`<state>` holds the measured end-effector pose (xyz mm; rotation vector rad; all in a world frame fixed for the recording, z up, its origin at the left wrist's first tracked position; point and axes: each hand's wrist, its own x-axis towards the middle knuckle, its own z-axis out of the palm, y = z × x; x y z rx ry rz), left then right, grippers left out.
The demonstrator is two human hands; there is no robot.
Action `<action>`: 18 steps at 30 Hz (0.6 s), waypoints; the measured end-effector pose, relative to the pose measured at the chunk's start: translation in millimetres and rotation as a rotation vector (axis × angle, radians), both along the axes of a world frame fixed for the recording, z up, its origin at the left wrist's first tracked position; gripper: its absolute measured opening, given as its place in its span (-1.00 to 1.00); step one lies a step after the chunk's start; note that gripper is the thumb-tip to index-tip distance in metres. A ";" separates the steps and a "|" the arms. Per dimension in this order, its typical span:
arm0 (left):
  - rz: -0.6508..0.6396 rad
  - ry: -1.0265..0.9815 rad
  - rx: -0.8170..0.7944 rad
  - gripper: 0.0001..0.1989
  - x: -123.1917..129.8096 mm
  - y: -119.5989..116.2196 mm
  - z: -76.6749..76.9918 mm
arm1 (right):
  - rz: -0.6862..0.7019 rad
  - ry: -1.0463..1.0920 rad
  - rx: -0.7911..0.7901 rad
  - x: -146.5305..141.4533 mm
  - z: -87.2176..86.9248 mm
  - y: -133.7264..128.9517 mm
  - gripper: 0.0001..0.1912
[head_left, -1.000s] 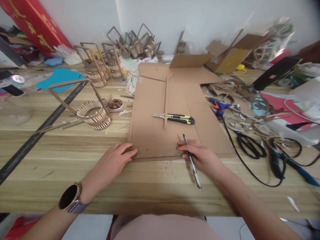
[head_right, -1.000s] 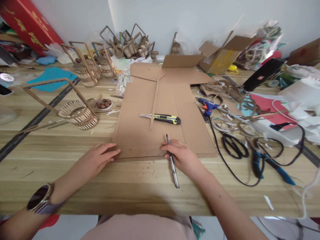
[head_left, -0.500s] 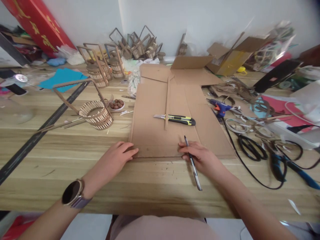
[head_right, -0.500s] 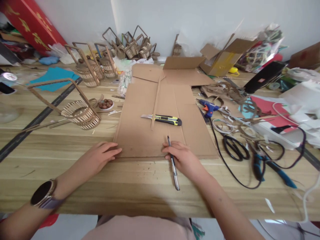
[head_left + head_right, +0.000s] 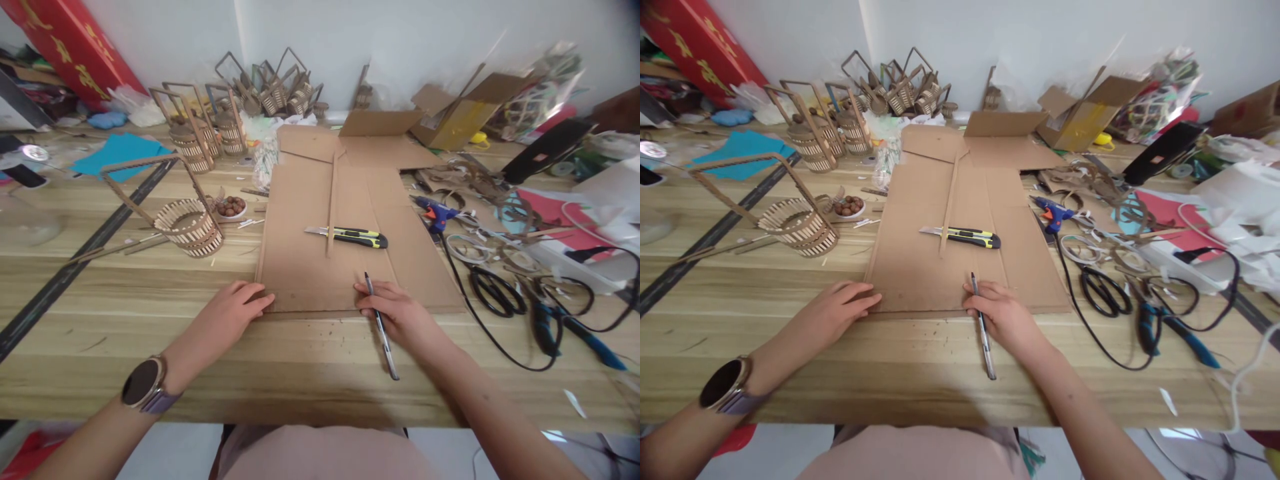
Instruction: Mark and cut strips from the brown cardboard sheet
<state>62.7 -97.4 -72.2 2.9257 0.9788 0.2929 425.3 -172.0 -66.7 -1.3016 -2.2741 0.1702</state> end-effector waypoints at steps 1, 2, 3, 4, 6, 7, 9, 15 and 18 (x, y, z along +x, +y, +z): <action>0.004 0.004 -0.006 -0.55 0.3 -0.2 0.7 | 0.001 -0.007 0.003 0.1 0.1 -0.3 -0.77; 0.005 0.007 -0.007 -0.56 0.5 -0.1 1.2 | 0.000 -0.013 0.002 0.2 0.1 -0.5 -0.76; 0.003 0.010 -0.008 -0.56 0.6 0.1 1.7 | -0.003 -0.017 -0.003 0.5 0.1 -0.9 -0.76; -0.001 0.013 -0.010 -0.56 0.5 0.4 1.9 | -0.006 -0.019 -0.010 0.7 0.0 -1.2 -0.76; -0.003 0.015 -0.012 -0.55 0.3 1.3 2.3 | -0.009 -0.019 -0.025 1.3 -0.5 -1.7 -0.75; -0.004 0.017 -0.011 -0.55 0.2 1.7 2.5 | -0.008 -0.019 -0.023 1.7 -0.9 -1.8 -0.75; -0.007 0.029 -0.013 -0.55 0.3 2.3 3.4 | -0.004 -0.026 -0.008 2.3 -1.7 -1.9 -0.75; -0.007 0.097 -0.045 -0.66 7.3 3.6 14.1 | 0.009 -0.080 0.033 3.3 -2.5 -1.7 -0.75; -0.031 0.129 -0.146 -0.68 15.9 8.3 22.9 | 0.014 -0.079 0.026 3.6 -2.8 -1.6 -0.75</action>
